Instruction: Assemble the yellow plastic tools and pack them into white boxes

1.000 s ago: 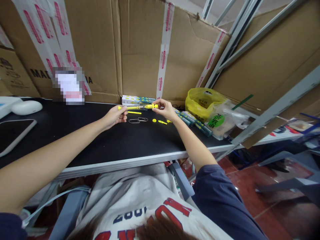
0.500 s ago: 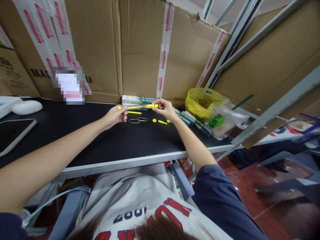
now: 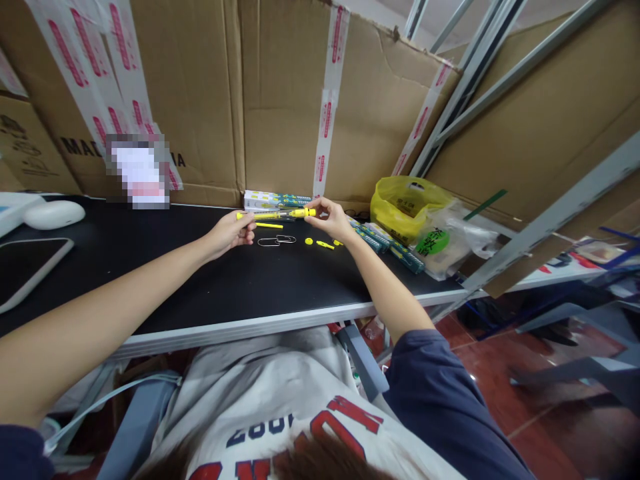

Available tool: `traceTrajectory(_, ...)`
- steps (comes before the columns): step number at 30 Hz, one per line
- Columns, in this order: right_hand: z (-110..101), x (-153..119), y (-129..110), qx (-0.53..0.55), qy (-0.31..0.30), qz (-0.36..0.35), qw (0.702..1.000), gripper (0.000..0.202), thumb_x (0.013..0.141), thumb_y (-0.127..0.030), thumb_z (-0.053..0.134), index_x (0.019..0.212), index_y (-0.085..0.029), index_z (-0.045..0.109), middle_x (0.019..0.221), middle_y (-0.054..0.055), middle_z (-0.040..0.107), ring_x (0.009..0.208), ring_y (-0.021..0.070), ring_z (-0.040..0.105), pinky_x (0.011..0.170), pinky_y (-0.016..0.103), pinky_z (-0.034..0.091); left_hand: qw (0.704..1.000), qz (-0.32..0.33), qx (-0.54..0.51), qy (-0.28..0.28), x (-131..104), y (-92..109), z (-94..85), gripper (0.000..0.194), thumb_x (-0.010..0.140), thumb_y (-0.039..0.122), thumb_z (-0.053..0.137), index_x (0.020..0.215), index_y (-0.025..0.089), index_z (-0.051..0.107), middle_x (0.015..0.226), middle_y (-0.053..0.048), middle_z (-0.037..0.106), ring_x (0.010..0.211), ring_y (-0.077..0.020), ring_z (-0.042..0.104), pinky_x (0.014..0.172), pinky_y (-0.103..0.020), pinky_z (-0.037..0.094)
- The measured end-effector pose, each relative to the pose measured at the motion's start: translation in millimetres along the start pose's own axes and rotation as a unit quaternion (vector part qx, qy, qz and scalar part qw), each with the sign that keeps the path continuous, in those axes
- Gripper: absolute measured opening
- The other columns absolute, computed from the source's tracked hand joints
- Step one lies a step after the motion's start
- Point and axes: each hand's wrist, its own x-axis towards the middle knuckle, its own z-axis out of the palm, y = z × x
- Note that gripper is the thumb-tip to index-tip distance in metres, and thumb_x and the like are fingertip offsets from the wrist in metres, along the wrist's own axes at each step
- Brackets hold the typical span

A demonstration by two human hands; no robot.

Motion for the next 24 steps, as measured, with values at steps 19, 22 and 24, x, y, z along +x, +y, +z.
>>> traceTrajectory(19,1.3,-1.0,-1.4,0.055,-0.030,0.032,0.998,0.038,0.077,-0.042,0.074,0.101,-0.018,0.055,0.060,-0.008,0.048,0.052,0.0087,0.047,0.052,0.021,0.035,1.000,-0.001,-0.005,-0.002,-0.2,-0.3,0.1,0.041,0.074,0.043,0.078,0.076,0.018,0.046,0.064,0.007,0.051,0.048,-0.0054,0.051,0.051,-0.020,0.048)
traceTrajectory(22,1.3,-1.5,0.2,0.054,-0.029,0.035,0.998,0.039,0.078,-0.042,0.074,0.102,-0.018,0.056,0.055,-0.009,0.047,0.048,0.0080,0.044,0.049,0.020,0.033,1.000,-0.003,-0.005,-0.001,-0.9,0.3,0.3,0.042,0.074,0.043,0.079,0.077,0.018,0.046,0.064,0.007,0.051,0.048,-0.0054,0.051,0.051,-0.020,0.048)
traceTrajectory(24,1.1,-1.4,1.4,0.049,-0.029,0.035,0.998,0.039,0.078,-0.043,0.074,0.103,-0.017,0.057,0.053,-0.010,0.044,0.046,0.0074,0.040,0.048,0.021,0.032,1.000,-0.005,-0.006,0.001,-1.7,1.1,1.0,0.041,0.074,0.043,0.079,0.076,0.018,0.046,0.064,0.007,0.051,0.048,-0.0053,0.051,0.051,-0.020,0.048)
